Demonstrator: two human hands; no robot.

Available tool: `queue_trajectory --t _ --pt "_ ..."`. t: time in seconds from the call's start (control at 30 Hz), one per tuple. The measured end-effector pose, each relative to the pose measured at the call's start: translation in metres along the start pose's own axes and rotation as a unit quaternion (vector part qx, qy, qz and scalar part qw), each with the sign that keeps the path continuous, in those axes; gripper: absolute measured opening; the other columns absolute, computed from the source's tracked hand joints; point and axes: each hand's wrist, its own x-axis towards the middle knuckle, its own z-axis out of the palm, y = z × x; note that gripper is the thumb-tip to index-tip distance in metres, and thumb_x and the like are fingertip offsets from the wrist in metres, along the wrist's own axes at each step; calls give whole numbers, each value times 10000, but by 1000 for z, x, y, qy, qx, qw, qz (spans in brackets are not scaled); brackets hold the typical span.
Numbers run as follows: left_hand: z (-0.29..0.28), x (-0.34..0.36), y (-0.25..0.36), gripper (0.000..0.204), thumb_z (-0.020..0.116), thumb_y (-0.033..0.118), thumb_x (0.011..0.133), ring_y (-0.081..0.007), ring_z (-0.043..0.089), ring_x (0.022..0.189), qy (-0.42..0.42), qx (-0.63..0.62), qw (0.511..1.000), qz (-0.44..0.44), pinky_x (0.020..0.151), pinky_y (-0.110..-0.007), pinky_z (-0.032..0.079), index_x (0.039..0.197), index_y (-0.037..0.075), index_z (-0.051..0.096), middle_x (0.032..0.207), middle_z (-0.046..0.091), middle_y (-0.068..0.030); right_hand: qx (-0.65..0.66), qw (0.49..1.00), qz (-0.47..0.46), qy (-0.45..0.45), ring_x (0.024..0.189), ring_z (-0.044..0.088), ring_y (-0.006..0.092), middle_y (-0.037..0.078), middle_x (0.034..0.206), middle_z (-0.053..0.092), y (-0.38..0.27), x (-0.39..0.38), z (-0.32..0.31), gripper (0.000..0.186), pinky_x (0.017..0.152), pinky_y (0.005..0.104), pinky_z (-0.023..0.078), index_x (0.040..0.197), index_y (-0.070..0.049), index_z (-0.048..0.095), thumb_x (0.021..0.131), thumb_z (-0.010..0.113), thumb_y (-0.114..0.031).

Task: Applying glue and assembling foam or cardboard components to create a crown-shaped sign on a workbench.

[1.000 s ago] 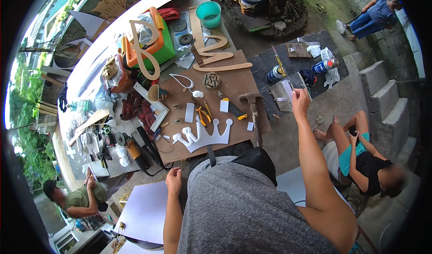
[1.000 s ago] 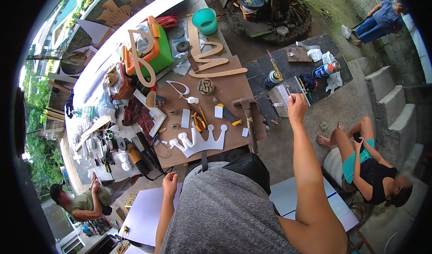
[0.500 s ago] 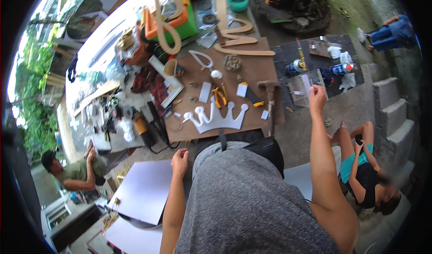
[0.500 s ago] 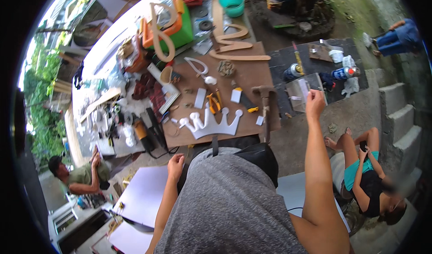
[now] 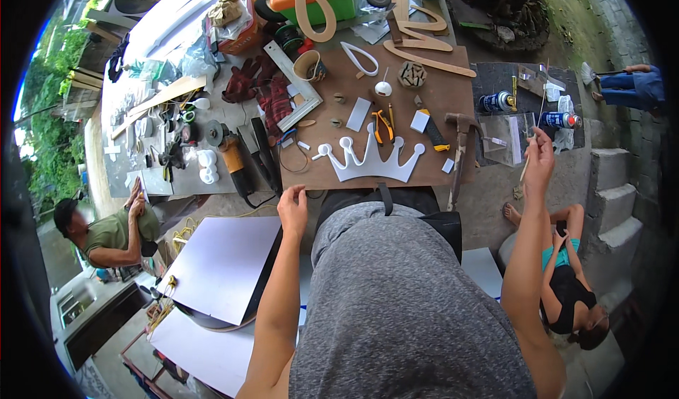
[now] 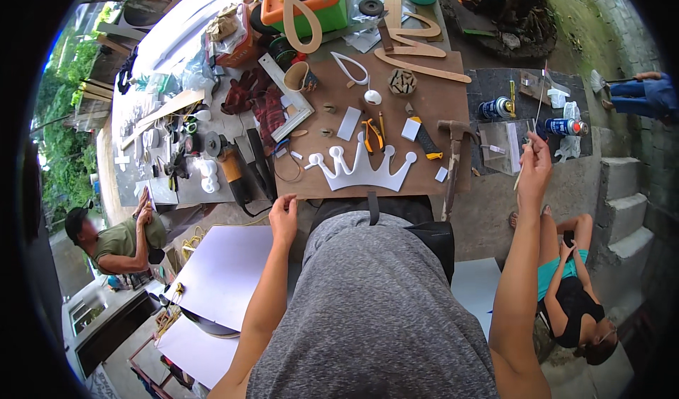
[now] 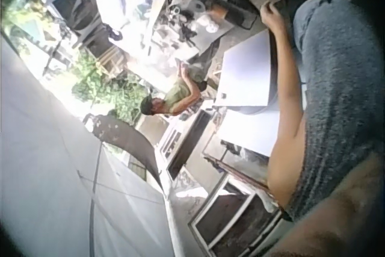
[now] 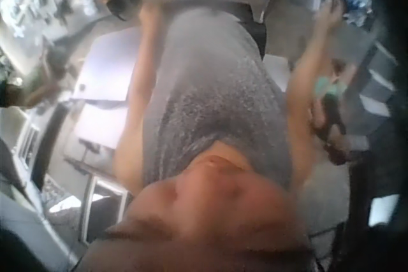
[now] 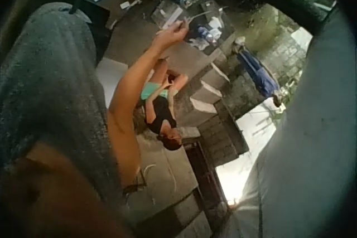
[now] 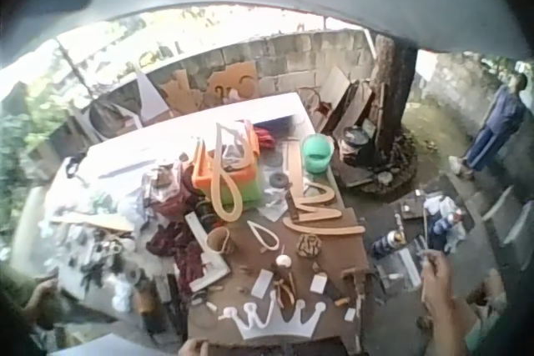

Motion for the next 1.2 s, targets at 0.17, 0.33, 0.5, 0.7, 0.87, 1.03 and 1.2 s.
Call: queue_trajectory --t 0.17,0.33,0.5,0.7,0.87,1.03,1.2 --pt "-7 42 8 130 668 80 927 -282 680 884 -11 -25 997 68 826 -391 520 1038 31 715 934 696 -129 166 983 41 -69 1008 646 163 94 1139 657 -102 -55 20 311 964 324 502 1309 37 608 1059 446 -53" --pt "-10 83 6 144 677 65 921 -243 685 866 -61 -10 988 141 816 -359 528 1051 19 718 930 701 -124 225 962 36 -148 1162 653 240 125 1193 657 -193 -106 63 313 1066 379 490 1337 43 576 1048 485 -38" --pt "-16 108 13 136 683 76 907 -279 669 879 -112 -2 969 219 823 -402 510 1033 36 716 939 695 -116 -99 983 -91 -128 1033 688 217 121 1069 694 -249 -152 108 237 952 366 534 1223 48 628 1008 592 -47" --pt "-5 124 13 163 693 116 904 -256 628 972 -148 -5 961 233 863 -412 433 1065 92 704 951 673 -62 -281 929 -179 -160 851 708 249 146 934 722 -281 -200 169 186 742 331 564 1125 44 684 992 609 -60" --pt "-4 129 24 179 694 114 904 -269 624 970 -176 6 950 258 873 -410 439 1080 80 701 972 667 -74 -229 935 -127 -240 798 707 293 161 941 709 -271 -212 198 211 680 344 558 1135 38 687 937 674 -35" --pt "8 137 26 202 709 130 899 -283 610 981 -193 21 945 265 883 -407 448 1093 76 702 1001 657 -90 -220 933 -134 -252 766 676 278 138 887 677 -253 -208 223 258 656 370 546 1132 43 669 881 711 8" --pt "13 145 33 272 754 196 871 -305 578 1059 -239 60 938 243 931 -443 432 1123 103 706 1075 648 -84 -230 932 -129 -248 771 672 281 132 880 669 -234 -199 240 232 679 371 548 1108 48 660 889 710 -7"
